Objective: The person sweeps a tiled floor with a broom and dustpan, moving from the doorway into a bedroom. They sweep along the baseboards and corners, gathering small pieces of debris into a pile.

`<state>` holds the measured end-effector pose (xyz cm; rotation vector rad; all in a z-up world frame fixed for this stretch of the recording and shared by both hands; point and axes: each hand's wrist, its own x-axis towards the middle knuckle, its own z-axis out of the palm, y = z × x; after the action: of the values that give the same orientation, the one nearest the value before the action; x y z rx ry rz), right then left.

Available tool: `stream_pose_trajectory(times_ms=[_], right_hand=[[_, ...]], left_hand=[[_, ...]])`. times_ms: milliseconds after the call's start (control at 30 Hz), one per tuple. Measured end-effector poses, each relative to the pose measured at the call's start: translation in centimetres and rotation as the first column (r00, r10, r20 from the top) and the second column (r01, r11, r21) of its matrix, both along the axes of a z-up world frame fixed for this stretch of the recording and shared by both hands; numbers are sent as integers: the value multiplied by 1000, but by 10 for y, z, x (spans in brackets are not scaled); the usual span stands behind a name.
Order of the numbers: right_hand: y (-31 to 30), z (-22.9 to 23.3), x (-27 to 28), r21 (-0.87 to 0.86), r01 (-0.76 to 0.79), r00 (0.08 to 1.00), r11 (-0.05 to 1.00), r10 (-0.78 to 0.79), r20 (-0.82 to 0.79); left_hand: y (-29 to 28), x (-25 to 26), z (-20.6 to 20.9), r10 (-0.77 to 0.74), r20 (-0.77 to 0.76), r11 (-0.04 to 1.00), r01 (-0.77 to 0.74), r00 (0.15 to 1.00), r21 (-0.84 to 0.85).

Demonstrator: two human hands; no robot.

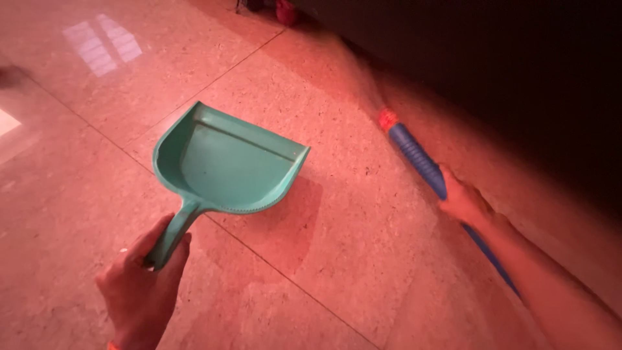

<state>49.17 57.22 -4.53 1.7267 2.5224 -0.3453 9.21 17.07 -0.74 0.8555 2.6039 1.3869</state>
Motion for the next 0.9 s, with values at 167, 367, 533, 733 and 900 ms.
stream_pose_trajectory(times_ms=[167,367,533,733,900], right_hand=[[-54,47,18,-106,-59,994,993,68,89],[-125,106,55,-145,-12,1000,989,12,-4],[-171,97,97,-43,389,921,920,-386,56],[-205,84,117,-181,439,896,880,-445,10],[-239,98,109,-306,331,933,893,-359,-38]], left_hand=[[1,18,22,-46,-35,993,49,998,105],[-12,37,42,-91,41,991,86,995,103],[-29,45,61,-126,7,990,125,992,62],[-42,54,71,-172,6,982,171,985,84],[-48,60,73,-200,-72,975,206,977,89]])
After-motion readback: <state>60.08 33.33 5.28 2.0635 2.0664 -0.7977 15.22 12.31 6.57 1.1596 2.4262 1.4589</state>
